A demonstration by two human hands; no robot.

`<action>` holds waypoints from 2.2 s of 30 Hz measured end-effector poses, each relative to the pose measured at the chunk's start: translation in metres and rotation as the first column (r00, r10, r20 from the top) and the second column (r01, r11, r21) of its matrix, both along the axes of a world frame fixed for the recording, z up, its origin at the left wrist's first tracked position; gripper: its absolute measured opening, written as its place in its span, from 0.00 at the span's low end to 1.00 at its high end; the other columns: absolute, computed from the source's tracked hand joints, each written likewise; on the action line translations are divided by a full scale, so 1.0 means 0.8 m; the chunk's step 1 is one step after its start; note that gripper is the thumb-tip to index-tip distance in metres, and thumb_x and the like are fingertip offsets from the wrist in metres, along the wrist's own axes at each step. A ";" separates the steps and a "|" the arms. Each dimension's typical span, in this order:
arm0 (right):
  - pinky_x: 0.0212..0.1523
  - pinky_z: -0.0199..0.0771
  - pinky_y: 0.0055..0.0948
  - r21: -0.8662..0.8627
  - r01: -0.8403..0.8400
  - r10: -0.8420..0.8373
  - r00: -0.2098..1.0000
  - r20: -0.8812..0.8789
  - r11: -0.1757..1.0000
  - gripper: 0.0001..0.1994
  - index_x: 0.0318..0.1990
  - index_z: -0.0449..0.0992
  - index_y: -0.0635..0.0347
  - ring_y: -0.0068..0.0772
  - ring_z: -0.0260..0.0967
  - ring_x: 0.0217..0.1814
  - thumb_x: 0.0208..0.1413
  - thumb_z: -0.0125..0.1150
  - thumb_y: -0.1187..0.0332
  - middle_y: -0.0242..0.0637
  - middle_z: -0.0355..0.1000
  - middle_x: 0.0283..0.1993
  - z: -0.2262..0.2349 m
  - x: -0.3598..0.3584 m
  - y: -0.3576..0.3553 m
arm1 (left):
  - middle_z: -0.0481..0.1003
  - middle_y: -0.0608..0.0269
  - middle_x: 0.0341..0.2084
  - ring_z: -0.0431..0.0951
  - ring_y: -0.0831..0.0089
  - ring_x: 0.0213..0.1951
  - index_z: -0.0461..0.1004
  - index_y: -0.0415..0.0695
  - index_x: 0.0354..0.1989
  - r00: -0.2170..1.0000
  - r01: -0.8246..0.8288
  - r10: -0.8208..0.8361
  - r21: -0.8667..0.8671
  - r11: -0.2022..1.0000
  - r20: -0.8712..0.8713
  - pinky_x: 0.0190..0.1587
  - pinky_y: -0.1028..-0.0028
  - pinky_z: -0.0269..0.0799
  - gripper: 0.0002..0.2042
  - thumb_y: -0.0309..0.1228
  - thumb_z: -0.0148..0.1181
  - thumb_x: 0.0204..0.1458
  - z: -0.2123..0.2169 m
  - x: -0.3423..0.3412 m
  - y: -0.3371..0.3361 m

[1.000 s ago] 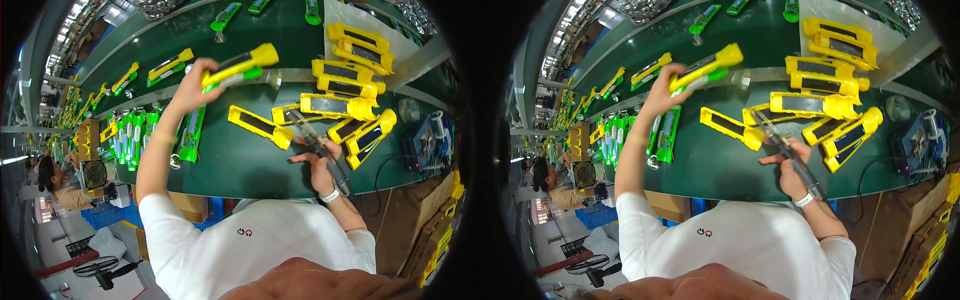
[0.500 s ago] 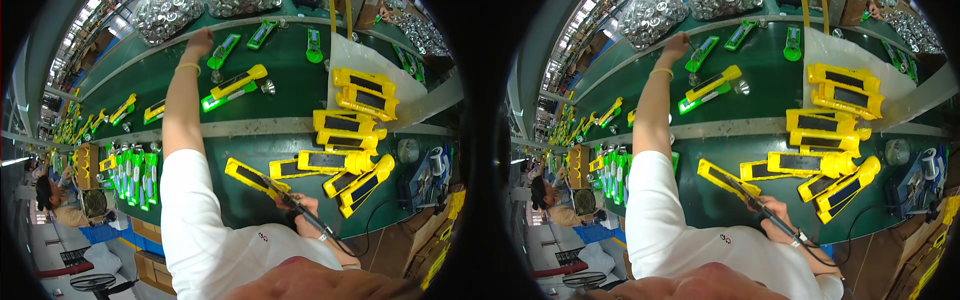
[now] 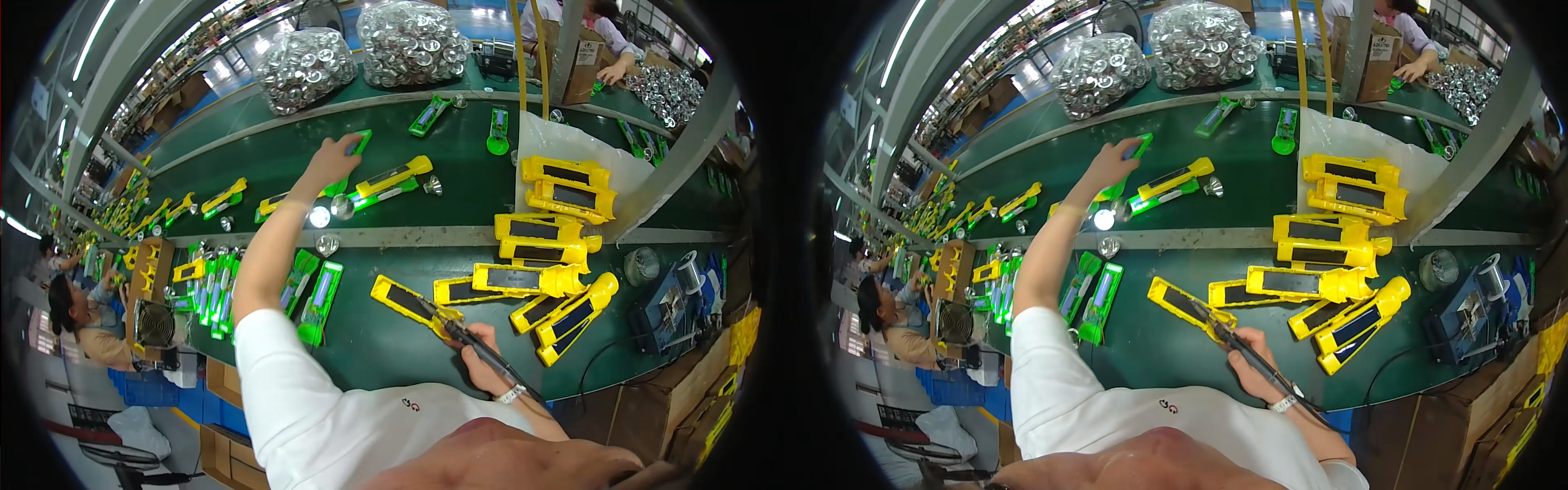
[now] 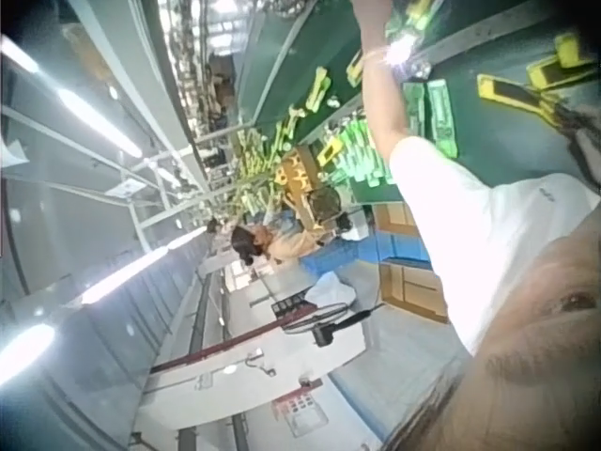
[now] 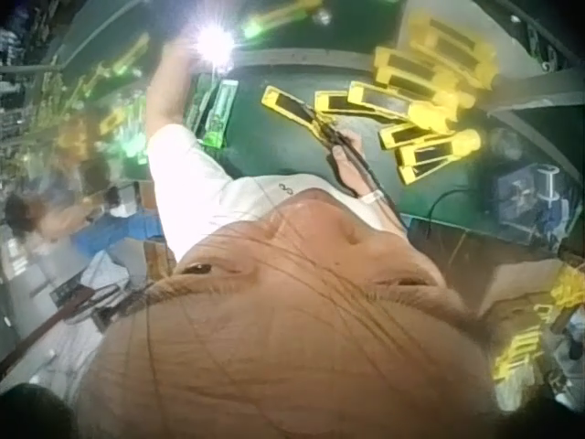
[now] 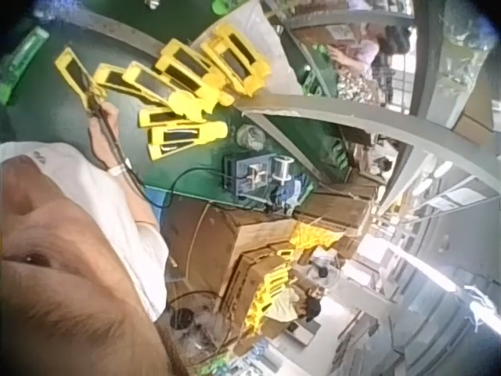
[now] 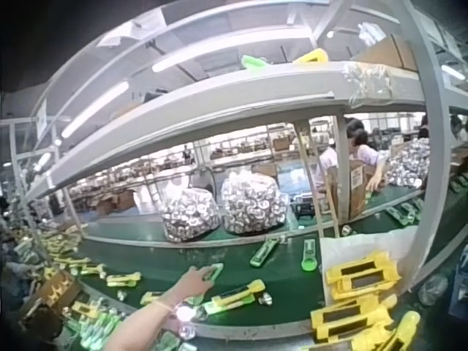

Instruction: Assembling and soldering electronic components for solar-powered flashlights on a production line.

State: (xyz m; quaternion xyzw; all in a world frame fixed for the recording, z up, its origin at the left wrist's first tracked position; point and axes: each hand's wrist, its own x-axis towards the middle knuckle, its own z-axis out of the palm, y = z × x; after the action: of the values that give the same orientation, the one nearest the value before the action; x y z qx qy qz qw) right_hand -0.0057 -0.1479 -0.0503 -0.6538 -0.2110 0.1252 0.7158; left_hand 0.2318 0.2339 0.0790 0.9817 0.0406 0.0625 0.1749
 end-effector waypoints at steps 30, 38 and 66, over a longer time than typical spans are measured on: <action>0.35 0.61 0.23 0.305 0.437 -0.444 0.895 -0.047 0.847 0.15 0.52 0.57 0.56 0.32 0.69 0.39 0.64 0.41 0.58 0.46 0.70 0.42 0.033 -0.010 -0.081 | 0.69 0.61 0.46 0.70 0.65 0.47 0.70 0.47 0.48 0.653 0.715 -0.728 0.148 0.683 0.207 0.50 0.62 0.62 0.24 0.33 0.66 0.38 -0.071 -0.358 -0.205; 0.31 0.62 0.23 0.380 0.527 -0.543 0.836 -0.074 0.760 0.18 0.52 0.56 0.57 0.31 0.67 0.33 0.63 0.42 0.54 0.48 0.69 0.40 0.031 -0.022 -0.105 | 0.71 0.58 0.43 0.70 0.60 0.44 0.69 0.43 0.49 0.825 0.388 -0.370 0.049 0.920 0.428 0.47 0.65 0.65 0.22 0.25 0.64 0.40 -0.075 -0.342 -0.163; 0.26 0.61 0.14 0.103 0.395 -0.379 0.915 -0.140 0.913 0.12 0.37 0.60 0.61 0.13 0.60 0.25 0.53 0.60 0.72 0.30 0.65 0.27 0.029 -0.064 -0.072 | 0.70 0.66 0.27 0.72 0.70 0.34 0.78 0.47 0.34 0.580 0.739 -0.749 0.181 0.649 0.320 0.29 0.73 0.71 0.13 0.23 0.60 0.36 -0.069 -0.314 -0.227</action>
State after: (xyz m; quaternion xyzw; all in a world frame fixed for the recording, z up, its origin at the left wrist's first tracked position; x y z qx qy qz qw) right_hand -0.0567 -0.2056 -0.0270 -0.6265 -0.0425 0.0051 0.7782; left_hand -0.0190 0.0525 0.0240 0.8802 -0.4085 0.1658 0.1757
